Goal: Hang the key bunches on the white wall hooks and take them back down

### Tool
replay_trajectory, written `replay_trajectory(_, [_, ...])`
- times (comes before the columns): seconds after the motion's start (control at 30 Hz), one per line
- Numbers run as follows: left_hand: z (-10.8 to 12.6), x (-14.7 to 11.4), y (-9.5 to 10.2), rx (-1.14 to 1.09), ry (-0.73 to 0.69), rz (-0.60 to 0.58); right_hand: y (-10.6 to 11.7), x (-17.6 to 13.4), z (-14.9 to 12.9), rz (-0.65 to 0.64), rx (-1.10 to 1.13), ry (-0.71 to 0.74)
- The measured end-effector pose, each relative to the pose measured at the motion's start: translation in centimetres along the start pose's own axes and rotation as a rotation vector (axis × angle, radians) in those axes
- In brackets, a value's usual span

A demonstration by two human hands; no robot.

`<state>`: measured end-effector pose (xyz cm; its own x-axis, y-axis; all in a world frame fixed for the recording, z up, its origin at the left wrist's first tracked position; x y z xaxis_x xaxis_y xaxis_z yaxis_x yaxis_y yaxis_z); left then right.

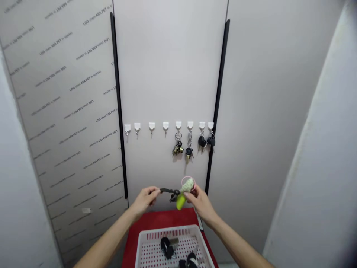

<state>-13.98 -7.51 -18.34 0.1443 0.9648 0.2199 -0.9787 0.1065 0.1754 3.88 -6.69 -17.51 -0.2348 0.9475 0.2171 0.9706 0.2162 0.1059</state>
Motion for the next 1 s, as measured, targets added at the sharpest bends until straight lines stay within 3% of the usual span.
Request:
replay_trajectory(0.17, [5.3,1.9,-0.6,0.24,-0.14,-0.062,-0.9,0.0,-0.2,-0.179,-0.053,0.055])
replay_trajectory(0.27, [7.7,2.9,-1.8,0.44,-0.246,-0.144,-2.3,0.9,-1.7,-0.191,-0.008,0.139])
replay_trajectory(0.33, [8.9,3.6,-2.1,0.44,-0.269,-0.143,-3.1,1.8,-2.9,-0.162,0.036,0.153])
replay_trajectory(0.5, [10.8,4.9,-0.4,0.126,-0.224,0.053,-4.2,4.0,-6.1,-0.063,0.084,0.158])
replay_trajectory(0.63, [11.8,6.0,1.2,-0.137,-0.288,0.201,-4.6,5.7,-8.2,0.034,0.014,0.207])
replay_trajectory(0.8, [13.5,8.4,1.9,-0.098,-0.359,0.387,-4.5,9.2,-9.8,0.189,-0.139,0.348])
replay_trajectory(1.0, [15.0,12.0,2.4,-0.076,-0.389,0.444,-4.5,12.8,-10.9,0.241,0.054,0.207])
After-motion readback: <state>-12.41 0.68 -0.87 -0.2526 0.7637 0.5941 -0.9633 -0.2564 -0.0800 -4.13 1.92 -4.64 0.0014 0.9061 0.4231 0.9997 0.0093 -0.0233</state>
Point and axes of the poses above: each hand's wrist, its own x-axis towards the middle knuckle, its own y-axis out of the back of the hand, z = x × y, the point moved 2 cm from there along x, towards the middle knuckle, and after that the axes turned 6 degrees about -y, right-handed, at the moved point
